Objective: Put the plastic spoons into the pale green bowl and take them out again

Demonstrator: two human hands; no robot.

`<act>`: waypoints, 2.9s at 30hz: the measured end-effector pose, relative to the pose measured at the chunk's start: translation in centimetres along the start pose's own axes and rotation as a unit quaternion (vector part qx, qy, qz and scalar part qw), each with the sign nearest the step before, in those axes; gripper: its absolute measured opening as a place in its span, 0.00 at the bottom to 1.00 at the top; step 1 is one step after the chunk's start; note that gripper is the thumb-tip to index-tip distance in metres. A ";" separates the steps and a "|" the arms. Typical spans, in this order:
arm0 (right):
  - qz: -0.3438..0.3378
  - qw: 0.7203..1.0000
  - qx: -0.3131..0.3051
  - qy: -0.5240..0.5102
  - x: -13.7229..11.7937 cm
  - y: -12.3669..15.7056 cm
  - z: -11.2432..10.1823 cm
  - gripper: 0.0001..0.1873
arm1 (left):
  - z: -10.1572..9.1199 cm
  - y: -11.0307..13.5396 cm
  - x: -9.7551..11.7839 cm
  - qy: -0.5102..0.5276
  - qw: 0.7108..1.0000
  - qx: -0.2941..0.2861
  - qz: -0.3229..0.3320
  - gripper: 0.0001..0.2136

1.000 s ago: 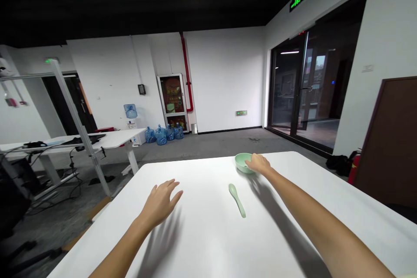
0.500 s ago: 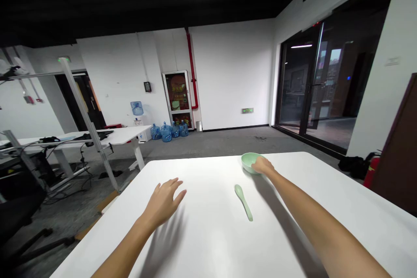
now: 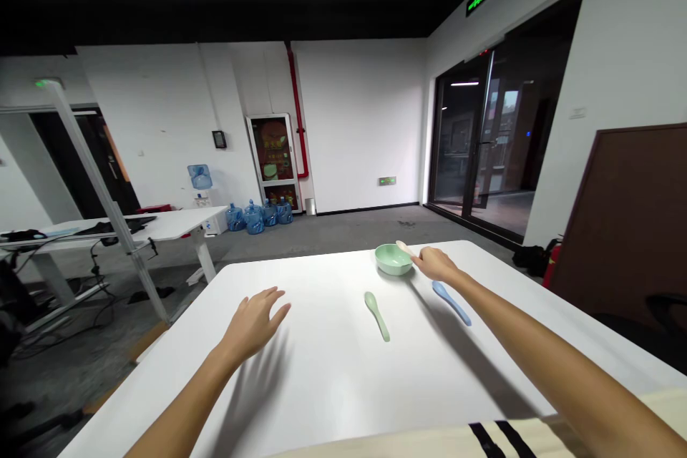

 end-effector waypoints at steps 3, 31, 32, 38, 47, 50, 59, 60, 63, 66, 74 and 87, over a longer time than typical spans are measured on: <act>0.010 1.000 0.011 0.007 2.0 2.2 -0.7 0.23 | -0.1 0.1 0.0 0.001 1.000 0.001 0.000 0.22; 0.137 0.986 -0.086 0.032 13.5 5.8 6.5 0.15 | 0.1 0.1 0.0 -0.002 1.000 -0.001 0.003 0.23; 0.136 0.986 -0.087 0.033 13.4 5.8 6.5 0.14 | 0.1 0.1 0.0 -0.001 1.000 -0.003 0.003 0.23; 0.141 0.985 -0.093 0.039 13.0 6.2 6.4 0.12 | -0.2 0.2 0.2 0.004 1.000 -0.001 0.004 0.23; 0.135 0.984 -0.104 0.046 12.5 6.5 6.1 0.11 | -0.1 0.2 0.2 -0.002 1.000 -0.002 0.003 0.23; 0.137 0.985 -0.099 0.046 12.4 6.6 6.1 0.11 | 0.1 0.1 0.1 -0.002 1.000 -0.003 0.003 0.23; 0.138 0.984 -0.106 0.048 11.7 6.7 5.3 0.15 | 0.0 0.2 0.1 0.005 1.000 -0.001 0.004 0.23; 0.138 0.984 -0.102 0.049 11.5 6.7 5.2 0.17 | 0.0 0.2 0.1 0.006 1.000 -0.001 0.004 0.23; 0.134 0.986 -0.079 0.054 10.5 6.5 4.8 0.22 | 0.1 0.1 0.1 0.005 1.000 -0.001 0.003 0.23; 0.116 0.989 -0.070 0.063 9.2 6.5 5.0 0.22 | 0.2 0.0 0.1 0.004 1.000 0.000 0.005 0.23; 0.073 0.990 -0.099 0.062 8.2 6.7 6.3 0.19 | 0.4 0.0 -0.1 0.004 1.000 -0.001 0.005 0.23; -0.015 0.997 -0.080 0.007 2.3 6.9 6.1 0.22 | 0.1 0.2 0.1 0.000 1.000 -0.002 0.001 0.22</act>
Point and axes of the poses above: each hand's wrist, its own y-axis away from the middle knuckle, its own z-axis out of the palm, x = y × z, the point moved 4 cm from there along -y, towards the middle knuckle, and after that the axes turned 4 degrees about -z, right-handed, at the moved point
